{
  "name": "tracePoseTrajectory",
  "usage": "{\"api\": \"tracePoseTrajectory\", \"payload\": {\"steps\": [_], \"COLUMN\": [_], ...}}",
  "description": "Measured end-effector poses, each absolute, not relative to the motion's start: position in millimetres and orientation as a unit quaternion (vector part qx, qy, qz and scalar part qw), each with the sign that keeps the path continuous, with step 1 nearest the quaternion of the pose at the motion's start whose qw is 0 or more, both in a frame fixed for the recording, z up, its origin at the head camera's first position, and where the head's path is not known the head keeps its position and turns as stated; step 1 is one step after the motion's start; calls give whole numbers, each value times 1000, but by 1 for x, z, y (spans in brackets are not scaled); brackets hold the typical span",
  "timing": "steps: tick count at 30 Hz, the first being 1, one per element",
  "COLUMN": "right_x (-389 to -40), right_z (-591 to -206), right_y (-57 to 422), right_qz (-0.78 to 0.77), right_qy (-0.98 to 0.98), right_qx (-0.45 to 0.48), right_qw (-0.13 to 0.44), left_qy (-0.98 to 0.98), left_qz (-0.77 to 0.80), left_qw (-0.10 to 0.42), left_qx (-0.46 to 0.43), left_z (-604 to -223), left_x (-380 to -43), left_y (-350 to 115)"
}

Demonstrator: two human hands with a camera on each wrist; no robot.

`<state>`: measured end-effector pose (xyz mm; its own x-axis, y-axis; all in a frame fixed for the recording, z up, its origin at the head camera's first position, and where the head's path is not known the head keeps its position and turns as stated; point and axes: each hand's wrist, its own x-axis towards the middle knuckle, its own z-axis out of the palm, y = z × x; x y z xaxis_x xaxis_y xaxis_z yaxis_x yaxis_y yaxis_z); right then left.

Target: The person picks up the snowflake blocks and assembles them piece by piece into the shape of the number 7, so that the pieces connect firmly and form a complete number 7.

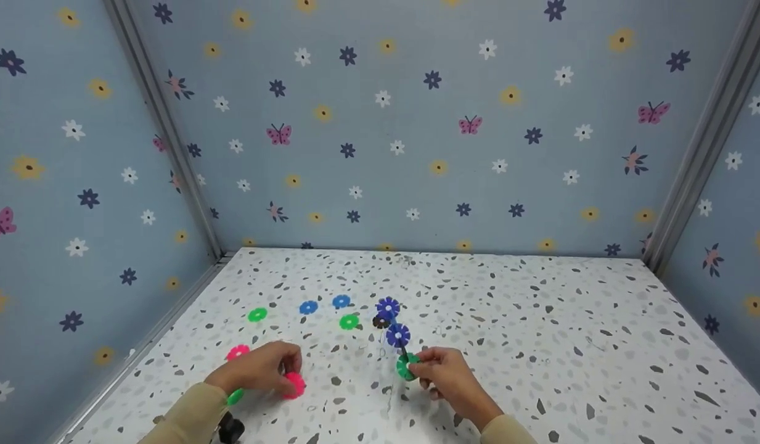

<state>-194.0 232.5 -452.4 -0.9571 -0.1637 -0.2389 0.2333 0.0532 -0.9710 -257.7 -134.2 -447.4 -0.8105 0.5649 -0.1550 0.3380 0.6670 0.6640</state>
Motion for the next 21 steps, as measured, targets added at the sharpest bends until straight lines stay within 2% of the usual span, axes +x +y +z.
{"api": "tracePoseTrajectory", "payload": {"steps": [7,21], "right_x": [-195,-198], "right_z": [-451,-447], "right_y": [228,223], "right_qz": [-681,-713], "right_qy": [718,683], "right_qx": [49,29], "right_qw": [136,159], "left_qy": [884,839], "left_qz": [364,450], "left_qw": [124,75], "left_qx": [267,298], "left_z": [-450,-446], "left_x": [-257,-249], "left_y": [-112,-64]}}
